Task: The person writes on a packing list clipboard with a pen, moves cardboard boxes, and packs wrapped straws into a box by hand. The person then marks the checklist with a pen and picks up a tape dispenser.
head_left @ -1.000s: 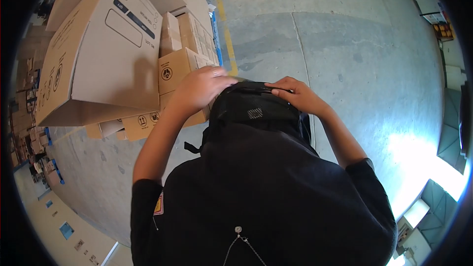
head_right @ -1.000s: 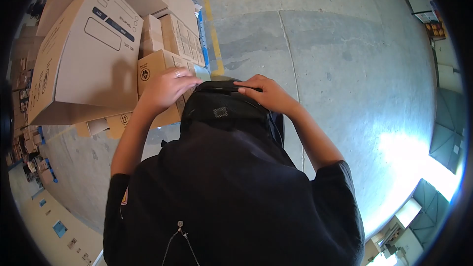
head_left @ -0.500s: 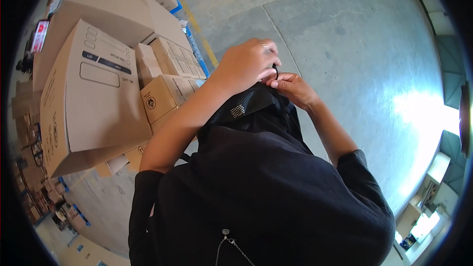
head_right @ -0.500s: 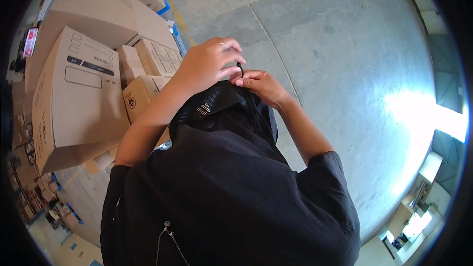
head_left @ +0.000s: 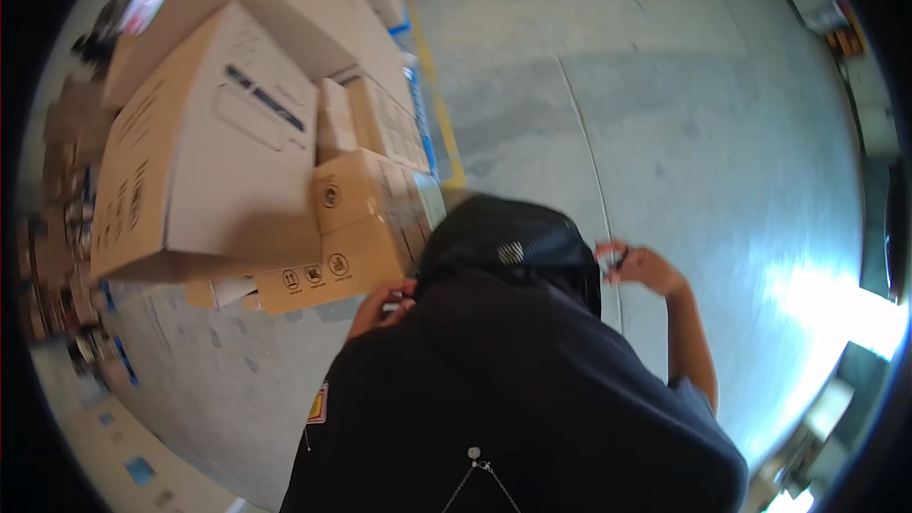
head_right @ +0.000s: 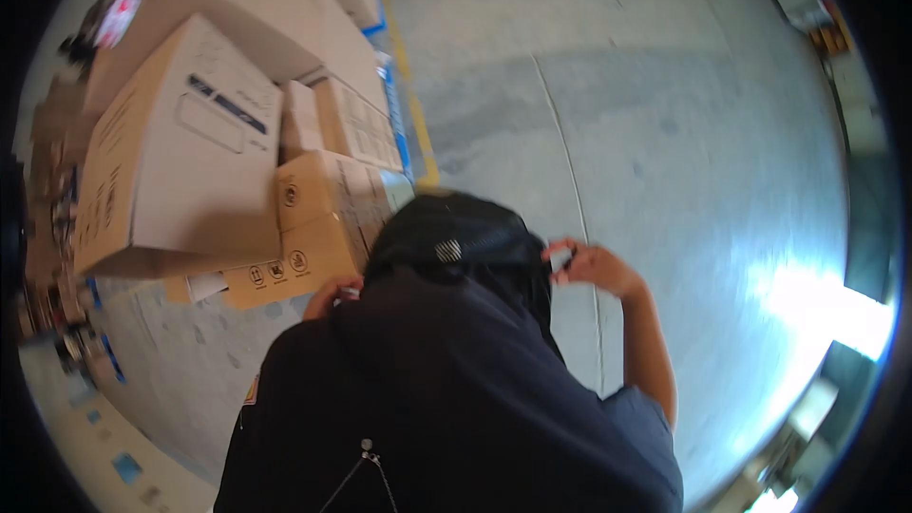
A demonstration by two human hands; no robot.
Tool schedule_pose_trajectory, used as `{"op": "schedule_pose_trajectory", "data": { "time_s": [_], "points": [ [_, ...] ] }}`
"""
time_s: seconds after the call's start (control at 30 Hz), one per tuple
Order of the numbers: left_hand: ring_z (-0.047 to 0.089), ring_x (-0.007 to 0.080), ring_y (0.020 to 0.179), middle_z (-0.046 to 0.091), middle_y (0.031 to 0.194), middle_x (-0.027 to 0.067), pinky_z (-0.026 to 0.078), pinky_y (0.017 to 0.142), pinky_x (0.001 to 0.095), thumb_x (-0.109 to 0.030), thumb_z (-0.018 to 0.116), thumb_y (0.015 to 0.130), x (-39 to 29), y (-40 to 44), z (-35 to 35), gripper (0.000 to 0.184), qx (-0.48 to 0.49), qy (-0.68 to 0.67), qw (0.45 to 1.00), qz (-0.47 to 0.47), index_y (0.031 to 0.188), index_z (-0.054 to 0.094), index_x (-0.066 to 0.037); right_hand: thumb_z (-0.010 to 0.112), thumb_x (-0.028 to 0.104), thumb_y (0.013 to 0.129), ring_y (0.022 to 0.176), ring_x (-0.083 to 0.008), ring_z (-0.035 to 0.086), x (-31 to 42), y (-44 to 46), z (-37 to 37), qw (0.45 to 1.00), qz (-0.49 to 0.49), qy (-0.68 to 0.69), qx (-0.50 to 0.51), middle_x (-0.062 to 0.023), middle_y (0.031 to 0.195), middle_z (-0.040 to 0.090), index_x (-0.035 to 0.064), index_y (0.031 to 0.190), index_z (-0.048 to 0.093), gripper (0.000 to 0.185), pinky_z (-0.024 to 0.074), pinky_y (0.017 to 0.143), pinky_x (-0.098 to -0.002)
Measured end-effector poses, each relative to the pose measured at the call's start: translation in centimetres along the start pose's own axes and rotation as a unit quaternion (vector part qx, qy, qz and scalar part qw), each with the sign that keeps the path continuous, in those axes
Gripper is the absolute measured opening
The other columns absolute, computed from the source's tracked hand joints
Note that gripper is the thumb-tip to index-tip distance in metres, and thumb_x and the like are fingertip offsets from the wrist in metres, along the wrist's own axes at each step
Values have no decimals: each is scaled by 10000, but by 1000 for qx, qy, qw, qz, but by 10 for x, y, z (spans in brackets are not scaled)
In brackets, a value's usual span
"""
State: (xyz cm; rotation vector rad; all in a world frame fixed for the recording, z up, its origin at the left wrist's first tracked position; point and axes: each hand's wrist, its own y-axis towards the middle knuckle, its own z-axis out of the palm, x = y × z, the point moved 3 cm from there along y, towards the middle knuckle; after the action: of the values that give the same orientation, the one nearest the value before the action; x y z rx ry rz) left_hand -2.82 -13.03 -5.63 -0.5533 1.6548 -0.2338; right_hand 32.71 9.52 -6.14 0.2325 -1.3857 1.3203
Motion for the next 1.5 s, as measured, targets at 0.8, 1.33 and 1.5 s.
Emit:
{"op": "schedule_pose_trajectory", "data": {
  "time_s": [0.8,1.33,1.5],
  "points": [
    [575,270,858,585,920,128,452,761,354,-231,502,789,122,-135,121,274,-227,266,927,-136,1022,558,-99,403,655,763,1016,-184,487,71,272,144,591,326,-496,546,-88,1137,517,20,1130,524,743,353,889,-295],
    [587,306,786,597,844,137,456,683,398,-214,476,767,-72,99,57,197,-69,248,966,-40,875,588,-92,454,553,784,841,-244,586,181,209,-17,791,266,-516,195,-180,858,621,-21,894,626,610,431,768,-337],
    [584,324,747,600,753,159,450,643,397,-232,503,755,-138,174,51,200,92,217,972,18,805,627,-84,458,525,788,832,-257,587,178,221,-39,718,237,-603,257,-189,855,617,-15,876,628,572,436,756,-346]
  ]
}}
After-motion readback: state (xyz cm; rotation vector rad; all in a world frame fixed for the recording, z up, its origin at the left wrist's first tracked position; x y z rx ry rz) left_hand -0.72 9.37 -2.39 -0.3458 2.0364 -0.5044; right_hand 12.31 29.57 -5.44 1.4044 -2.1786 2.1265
